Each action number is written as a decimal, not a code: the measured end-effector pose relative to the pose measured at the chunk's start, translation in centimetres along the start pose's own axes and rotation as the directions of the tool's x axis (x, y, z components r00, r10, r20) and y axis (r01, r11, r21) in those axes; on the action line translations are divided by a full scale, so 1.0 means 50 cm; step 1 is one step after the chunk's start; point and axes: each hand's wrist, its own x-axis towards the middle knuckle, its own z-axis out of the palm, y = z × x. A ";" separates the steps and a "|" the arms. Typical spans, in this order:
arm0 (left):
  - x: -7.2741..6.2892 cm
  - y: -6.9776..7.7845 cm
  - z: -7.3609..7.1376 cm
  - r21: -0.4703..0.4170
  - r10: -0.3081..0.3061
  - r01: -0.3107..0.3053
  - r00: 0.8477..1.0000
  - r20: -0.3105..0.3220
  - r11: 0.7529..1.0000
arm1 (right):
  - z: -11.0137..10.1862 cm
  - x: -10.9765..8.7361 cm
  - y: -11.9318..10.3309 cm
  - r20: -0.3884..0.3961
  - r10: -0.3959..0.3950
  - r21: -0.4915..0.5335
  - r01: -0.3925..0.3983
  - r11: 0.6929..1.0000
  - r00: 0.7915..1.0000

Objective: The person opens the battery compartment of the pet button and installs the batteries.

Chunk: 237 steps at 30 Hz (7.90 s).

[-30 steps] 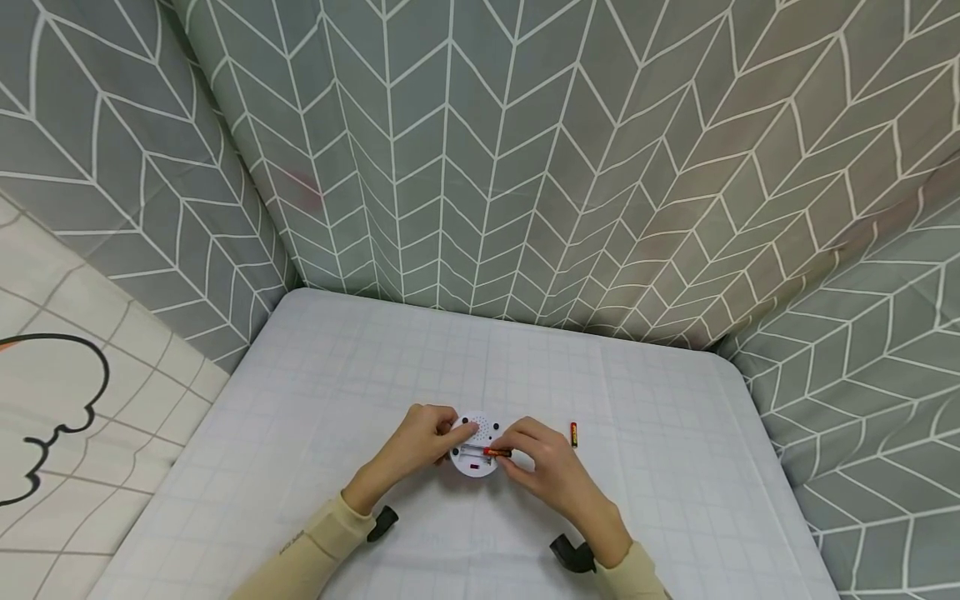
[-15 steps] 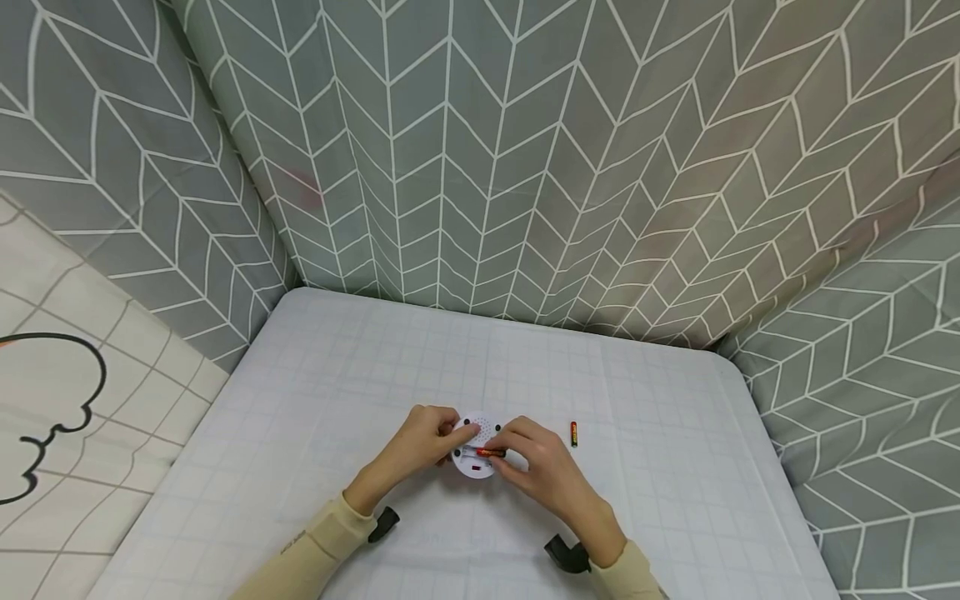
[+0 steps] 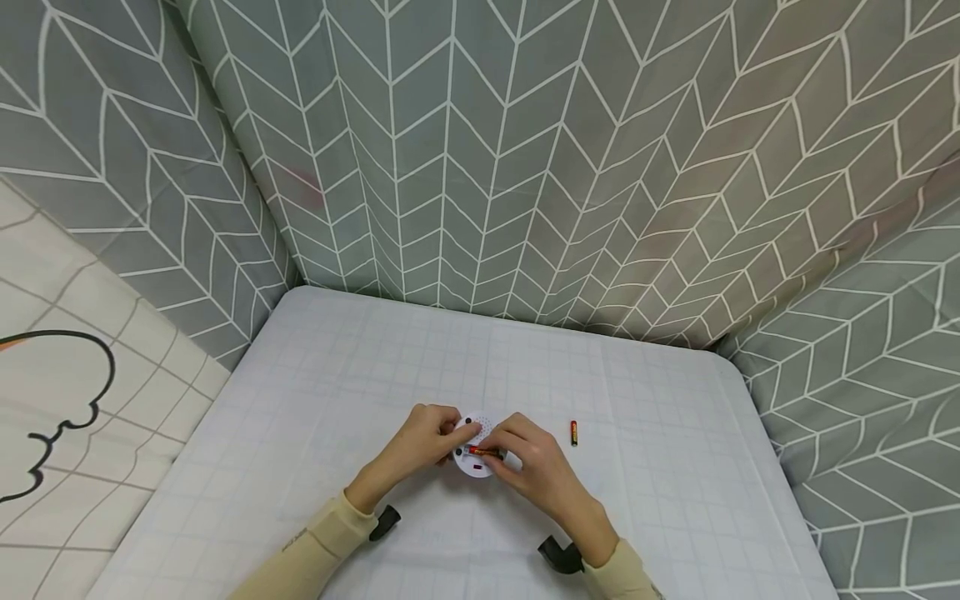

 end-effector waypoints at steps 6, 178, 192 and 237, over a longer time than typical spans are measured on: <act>-0.003 0.003 0.000 -0.004 0.002 -0.002 1.000 0.006 1.000 | 0.002 0.000 -0.005 -0.020 -0.014 -0.001 0.014 1.000 1.000; 0.004 0.006 -0.002 -0.053 -0.084 0.086 0.995 0.044 0.995 | -0.054 -0.141 0.124 -0.187 0.594 -0.133 -0.620 0.774 0.782; 0.005 0.006 -0.001 -0.047 -0.090 0.093 0.994 0.054 0.995 | -0.060 -0.159 0.155 -0.247 0.712 -0.145 -0.752 0.643 0.657; 0.007 0.000 0.003 -0.032 -0.116 0.118 0.992 0.054 0.992 | -0.058 -0.153 0.152 -0.129 0.656 -0.096 -0.668 0.738 0.744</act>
